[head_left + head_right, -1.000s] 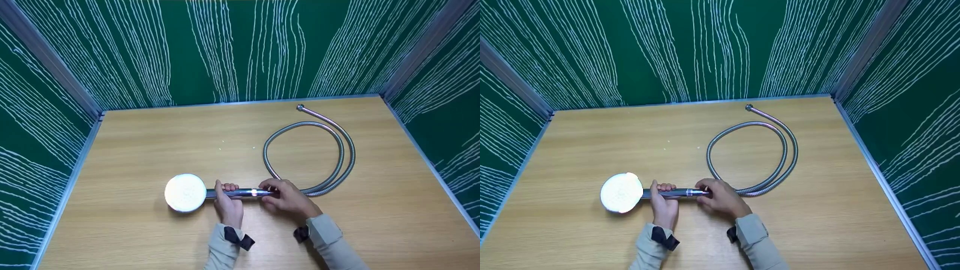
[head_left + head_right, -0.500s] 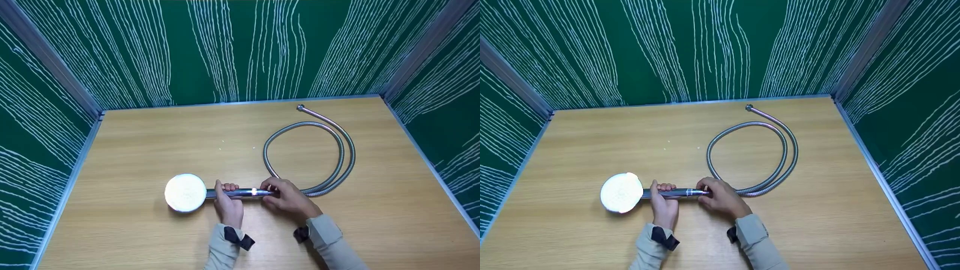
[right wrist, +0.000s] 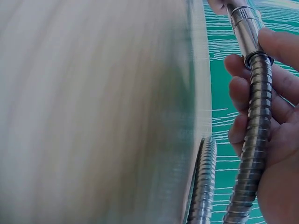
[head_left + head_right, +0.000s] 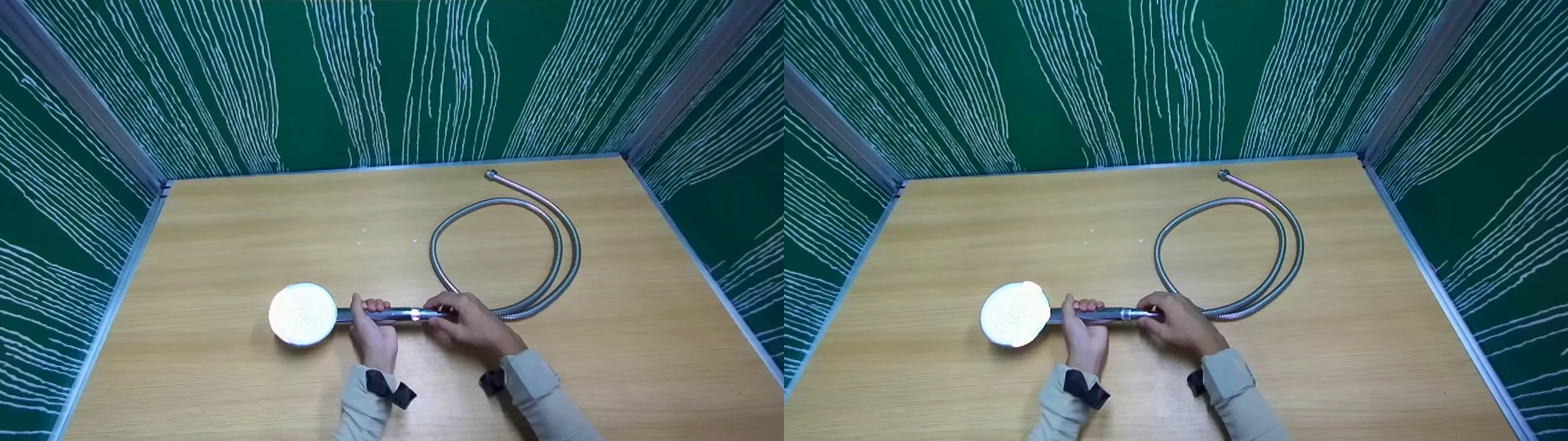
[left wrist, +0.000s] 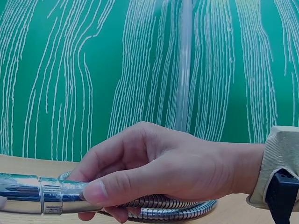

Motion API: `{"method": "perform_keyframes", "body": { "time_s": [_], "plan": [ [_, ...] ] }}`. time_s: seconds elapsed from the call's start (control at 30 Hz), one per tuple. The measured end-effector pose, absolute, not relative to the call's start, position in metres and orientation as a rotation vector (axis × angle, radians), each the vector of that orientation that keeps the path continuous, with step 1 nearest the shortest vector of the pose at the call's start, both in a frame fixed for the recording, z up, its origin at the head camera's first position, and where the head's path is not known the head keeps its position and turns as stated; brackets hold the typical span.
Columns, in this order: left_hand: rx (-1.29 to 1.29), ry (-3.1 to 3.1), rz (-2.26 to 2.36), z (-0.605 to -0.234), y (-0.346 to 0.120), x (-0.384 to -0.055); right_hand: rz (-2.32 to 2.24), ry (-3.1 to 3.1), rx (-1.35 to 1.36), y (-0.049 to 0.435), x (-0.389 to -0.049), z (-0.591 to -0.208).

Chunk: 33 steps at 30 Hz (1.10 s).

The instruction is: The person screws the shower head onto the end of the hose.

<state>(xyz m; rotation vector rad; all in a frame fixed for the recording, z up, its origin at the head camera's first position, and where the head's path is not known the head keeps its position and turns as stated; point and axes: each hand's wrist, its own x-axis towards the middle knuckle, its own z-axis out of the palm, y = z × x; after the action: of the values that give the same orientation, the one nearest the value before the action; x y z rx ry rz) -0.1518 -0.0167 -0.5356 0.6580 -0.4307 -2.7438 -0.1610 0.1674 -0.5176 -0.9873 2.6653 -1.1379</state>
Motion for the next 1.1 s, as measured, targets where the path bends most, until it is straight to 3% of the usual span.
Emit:
{"method": "perform_keyframes", "body": {
  "time_s": [1.1],
  "plan": [
    [0.669, -0.442, -2.742, -0.5357, -0.0163, -0.1523, -1.096, 2.646, -0.932, 0.1672, -0.1619, -0.5165]
  ]
}}
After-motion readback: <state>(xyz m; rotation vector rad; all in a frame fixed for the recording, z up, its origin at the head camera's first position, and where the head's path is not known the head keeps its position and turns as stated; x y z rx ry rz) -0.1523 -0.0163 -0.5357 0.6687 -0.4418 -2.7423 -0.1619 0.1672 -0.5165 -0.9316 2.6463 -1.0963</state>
